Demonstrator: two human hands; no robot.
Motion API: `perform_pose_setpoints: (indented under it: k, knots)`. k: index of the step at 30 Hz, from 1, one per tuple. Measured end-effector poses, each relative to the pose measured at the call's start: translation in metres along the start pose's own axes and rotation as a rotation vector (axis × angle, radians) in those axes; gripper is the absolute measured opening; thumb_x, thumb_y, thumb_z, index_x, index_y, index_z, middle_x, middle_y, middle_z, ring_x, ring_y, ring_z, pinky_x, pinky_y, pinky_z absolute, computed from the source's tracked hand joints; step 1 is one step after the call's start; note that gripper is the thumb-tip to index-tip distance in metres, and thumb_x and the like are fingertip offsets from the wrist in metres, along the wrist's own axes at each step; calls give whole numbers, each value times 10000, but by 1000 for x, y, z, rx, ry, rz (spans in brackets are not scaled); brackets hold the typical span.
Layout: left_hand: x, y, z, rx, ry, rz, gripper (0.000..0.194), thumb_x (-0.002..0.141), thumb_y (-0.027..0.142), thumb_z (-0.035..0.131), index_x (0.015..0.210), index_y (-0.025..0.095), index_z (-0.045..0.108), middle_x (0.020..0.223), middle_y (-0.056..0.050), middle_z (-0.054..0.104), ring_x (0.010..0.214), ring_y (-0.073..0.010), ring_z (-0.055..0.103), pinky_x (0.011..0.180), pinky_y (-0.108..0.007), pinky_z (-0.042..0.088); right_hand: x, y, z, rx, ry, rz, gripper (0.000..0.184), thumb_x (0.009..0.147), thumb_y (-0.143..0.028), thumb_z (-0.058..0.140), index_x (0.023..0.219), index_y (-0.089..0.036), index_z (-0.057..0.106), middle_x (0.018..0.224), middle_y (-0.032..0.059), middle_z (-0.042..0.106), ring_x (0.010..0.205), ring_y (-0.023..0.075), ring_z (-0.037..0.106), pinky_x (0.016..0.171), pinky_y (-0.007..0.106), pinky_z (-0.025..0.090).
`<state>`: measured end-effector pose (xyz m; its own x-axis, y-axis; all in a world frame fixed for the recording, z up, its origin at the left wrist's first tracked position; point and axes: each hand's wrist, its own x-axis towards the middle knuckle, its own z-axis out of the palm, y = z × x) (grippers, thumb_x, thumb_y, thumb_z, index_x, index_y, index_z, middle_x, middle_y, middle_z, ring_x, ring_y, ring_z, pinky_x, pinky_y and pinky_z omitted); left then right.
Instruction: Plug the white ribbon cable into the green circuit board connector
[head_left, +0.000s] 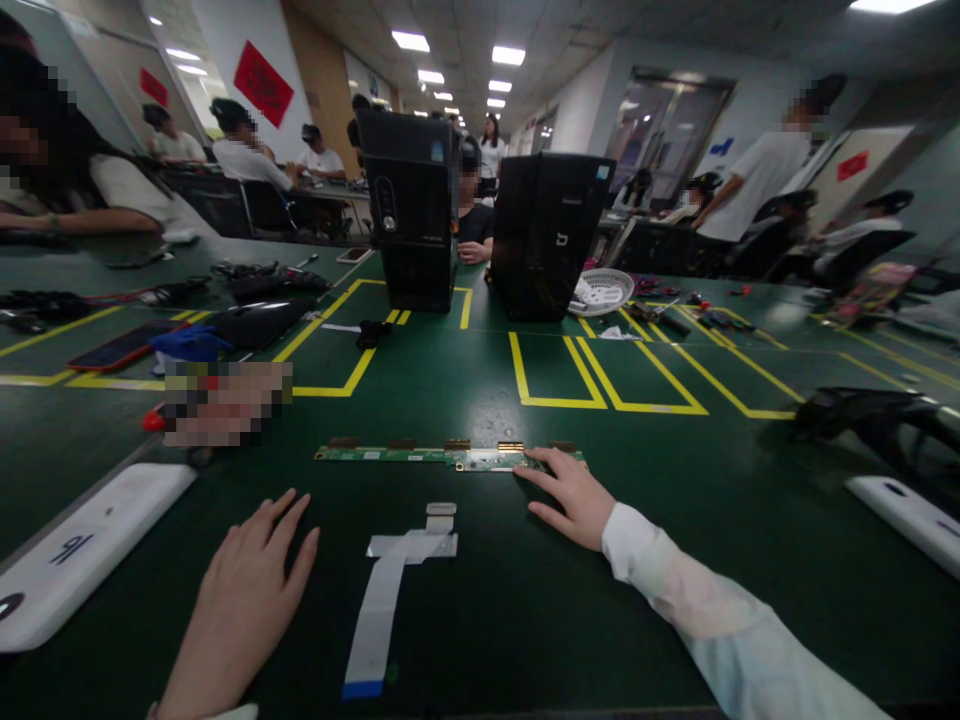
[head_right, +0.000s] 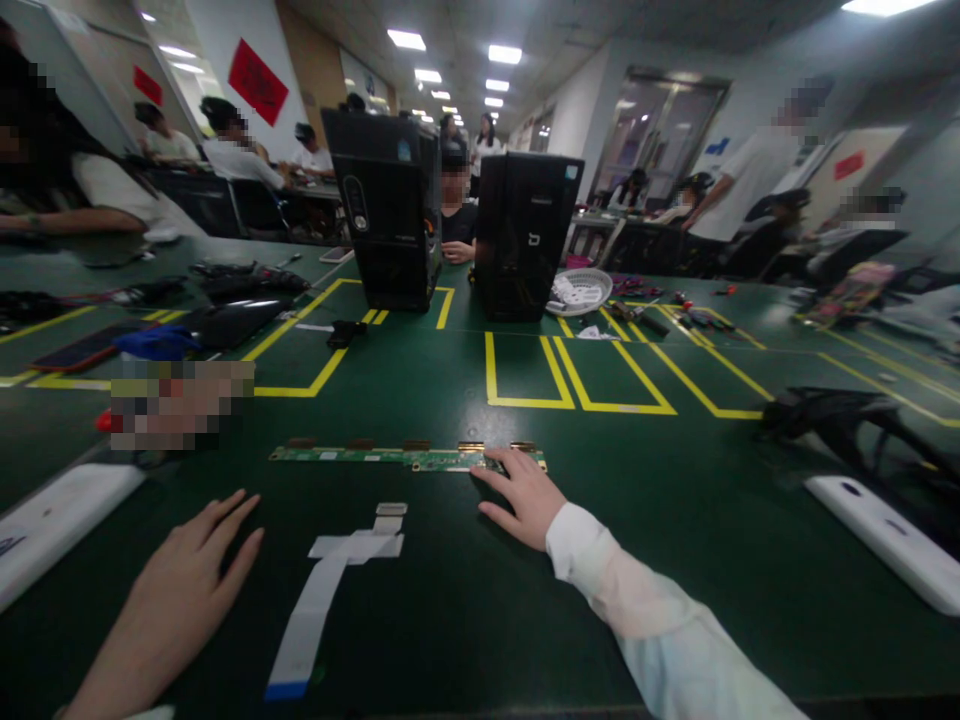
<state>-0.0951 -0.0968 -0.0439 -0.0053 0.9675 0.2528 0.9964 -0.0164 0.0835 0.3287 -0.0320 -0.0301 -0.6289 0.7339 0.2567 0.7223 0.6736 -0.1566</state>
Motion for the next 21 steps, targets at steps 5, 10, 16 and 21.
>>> perform_pose_setpoints:
  k: [5,10,16,21]
  knots:
    - [-1,11,-5,-127,15,123,587,941,505,348,1379,159,530,1451,-156,513,1341,-340,477,1080,-556,424,7,-6,1,11,1,4,474,964,-425,478,1379,-203,539,1407,170,478,1298,308,443,1061,538,402]
    - [0,52,-29,-218,-99,407,503,967,432,414,1450,292,439,1515,-34,467,1393,-256,430,1087,-477,456,14,-11,5,20,15,-7,463,965,-397,485,1368,-178,541,1386,169,495,1282,298,452,1071,519,396]
    - [11,87,-43,-256,-267,683,476,973,368,440,1448,328,432,1492,11,494,1381,-209,448,1096,-414,462,13,-7,9,36,31,-25,448,967,-370,481,1359,-160,535,1377,171,509,1286,284,456,1075,514,399]
    - [15,98,-34,-272,-346,750,494,982,390,421,1472,339,385,1516,6,463,1370,-194,463,1093,-392,460,13,-6,8,33,26,-22,448,961,-373,490,1360,-175,540,1375,172,516,1278,286,469,1060,521,413]
